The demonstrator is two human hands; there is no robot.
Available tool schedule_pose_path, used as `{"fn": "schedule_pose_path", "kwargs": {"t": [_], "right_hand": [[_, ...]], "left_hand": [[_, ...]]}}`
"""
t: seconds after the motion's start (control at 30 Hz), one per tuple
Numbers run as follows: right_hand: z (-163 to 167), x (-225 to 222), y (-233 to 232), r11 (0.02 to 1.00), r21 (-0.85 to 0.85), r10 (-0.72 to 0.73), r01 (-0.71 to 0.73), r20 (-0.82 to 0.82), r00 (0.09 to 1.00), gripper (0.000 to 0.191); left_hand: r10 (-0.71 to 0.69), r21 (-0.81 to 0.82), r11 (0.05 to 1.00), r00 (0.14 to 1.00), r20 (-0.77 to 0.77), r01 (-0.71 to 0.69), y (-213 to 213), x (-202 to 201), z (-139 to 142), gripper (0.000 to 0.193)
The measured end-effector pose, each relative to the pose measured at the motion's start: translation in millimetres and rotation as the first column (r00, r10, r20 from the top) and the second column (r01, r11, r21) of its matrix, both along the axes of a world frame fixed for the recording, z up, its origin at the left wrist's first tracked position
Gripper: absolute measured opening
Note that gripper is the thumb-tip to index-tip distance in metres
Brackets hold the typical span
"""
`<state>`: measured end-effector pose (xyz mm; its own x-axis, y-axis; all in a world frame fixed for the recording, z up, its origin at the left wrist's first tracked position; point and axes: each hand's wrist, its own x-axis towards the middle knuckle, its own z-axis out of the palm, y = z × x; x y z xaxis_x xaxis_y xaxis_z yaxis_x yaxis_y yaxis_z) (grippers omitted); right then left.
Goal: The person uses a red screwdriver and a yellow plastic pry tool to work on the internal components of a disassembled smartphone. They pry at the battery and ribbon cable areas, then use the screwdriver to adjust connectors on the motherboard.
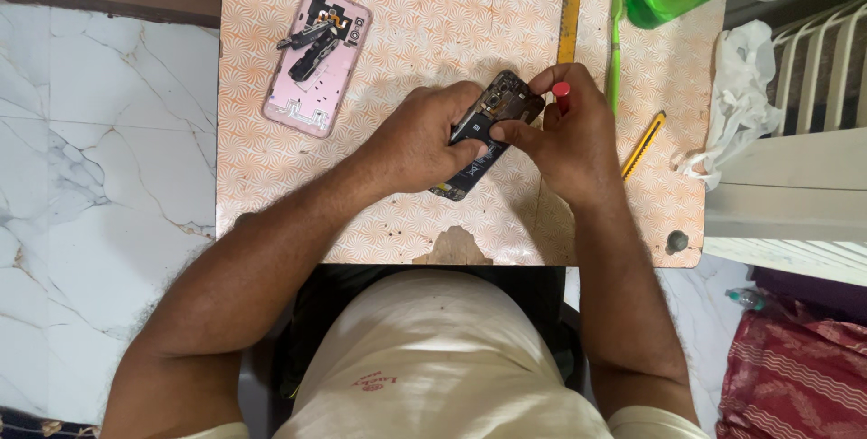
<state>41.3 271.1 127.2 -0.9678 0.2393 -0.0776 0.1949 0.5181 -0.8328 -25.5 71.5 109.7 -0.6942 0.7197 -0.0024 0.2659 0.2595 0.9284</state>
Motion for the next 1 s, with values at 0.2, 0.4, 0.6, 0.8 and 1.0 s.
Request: {"fn": "schedule_pose_path", "kwargs": {"t": [0.2, 0.4, 0.6, 0.8, 1.0], "right_hand": [[-10, -1, -2, 0.987, -0.101, 0.110, -0.127, -0.162, 0.981, 0.042], [2, 6, -2, 0.997, -0.018, -0.076, 0.074, -0.099, 0.992, 0.049], [-8, 12, 33, 0.933, -0.344, -0.163, 0.108, -0.134, 0.978, 0.008], [-38, 13, 29, 0.885, 0.466, 0.087, -0.022, -0.119, 0.989, 0.015], [-15, 5, 21, 0.835, 0.548, -0.078, 0.047, 0.033, 0.996, 0.023]], "left_hand": [[0.013, -0.019, 1.000, 0.997, 0.071, -0.011, 0, -2, 1, 0.026], [0.019, 0.044, 0.999, 0.993, 0.114, -0.024, 1, -2, -2, 0.026], [0.046, 0.201, 0.975, 0.967, 0.252, -0.099, 4, -6, -14, 0.026], [0.237, 0.175, 0.933, 0.903, 0.360, -0.314, 10, -13, -24, 0.034], [0.261, 0.151, 0.933, 0.901, 0.345, -0.328, 14, -8, -27, 0.033]]}}
